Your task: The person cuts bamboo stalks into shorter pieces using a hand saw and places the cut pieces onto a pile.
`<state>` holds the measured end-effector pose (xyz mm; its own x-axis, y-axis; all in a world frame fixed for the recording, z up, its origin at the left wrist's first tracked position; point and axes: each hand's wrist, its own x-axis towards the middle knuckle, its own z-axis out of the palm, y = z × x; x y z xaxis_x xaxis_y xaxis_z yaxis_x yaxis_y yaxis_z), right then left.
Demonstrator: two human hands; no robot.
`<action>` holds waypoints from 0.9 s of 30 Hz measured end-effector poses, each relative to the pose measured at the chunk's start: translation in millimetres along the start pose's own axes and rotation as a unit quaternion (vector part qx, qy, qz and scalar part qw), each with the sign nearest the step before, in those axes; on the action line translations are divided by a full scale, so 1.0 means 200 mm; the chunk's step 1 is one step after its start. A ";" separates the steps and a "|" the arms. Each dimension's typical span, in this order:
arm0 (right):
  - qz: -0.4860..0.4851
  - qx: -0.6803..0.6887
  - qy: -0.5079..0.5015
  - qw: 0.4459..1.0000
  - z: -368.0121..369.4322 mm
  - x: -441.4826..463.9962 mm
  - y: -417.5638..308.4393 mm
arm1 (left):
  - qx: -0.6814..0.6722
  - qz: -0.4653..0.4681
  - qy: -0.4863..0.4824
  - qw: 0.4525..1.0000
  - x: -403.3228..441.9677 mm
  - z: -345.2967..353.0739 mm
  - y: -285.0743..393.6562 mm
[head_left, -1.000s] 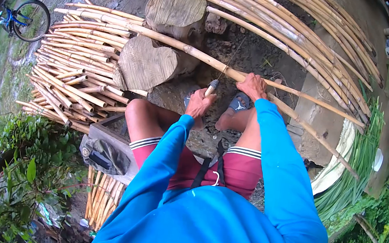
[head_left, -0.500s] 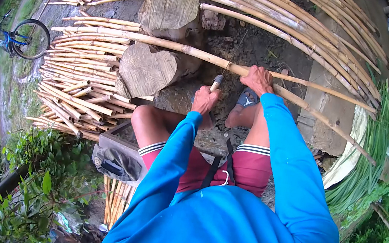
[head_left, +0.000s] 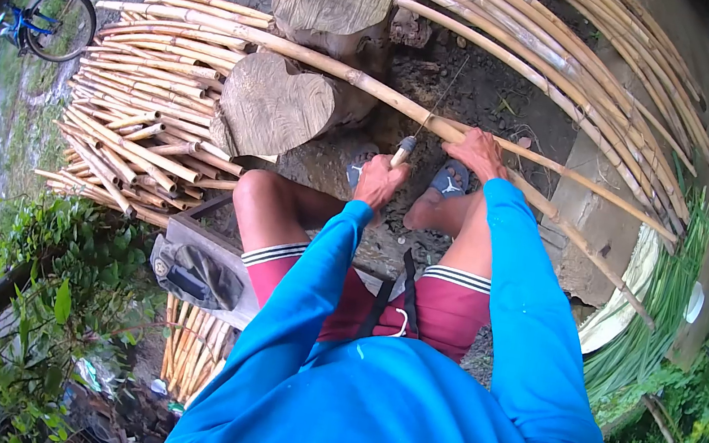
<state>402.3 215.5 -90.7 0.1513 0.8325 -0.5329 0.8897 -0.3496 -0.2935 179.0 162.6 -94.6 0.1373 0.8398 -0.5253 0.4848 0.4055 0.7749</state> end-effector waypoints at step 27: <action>-0.004 -0.016 -0.031 0.999 -0.03 0.04 -0.05 | 0.034 -0.090 -0.001 0.995 -0.08 0.01 -0.07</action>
<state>396.4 227.8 -86.4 0.1175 0.8071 -0.5786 0.9046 -0.3274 -0.2730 172.5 142.5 -98.0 0.0447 0.7553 -0.6539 0.5599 0.5232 0.6425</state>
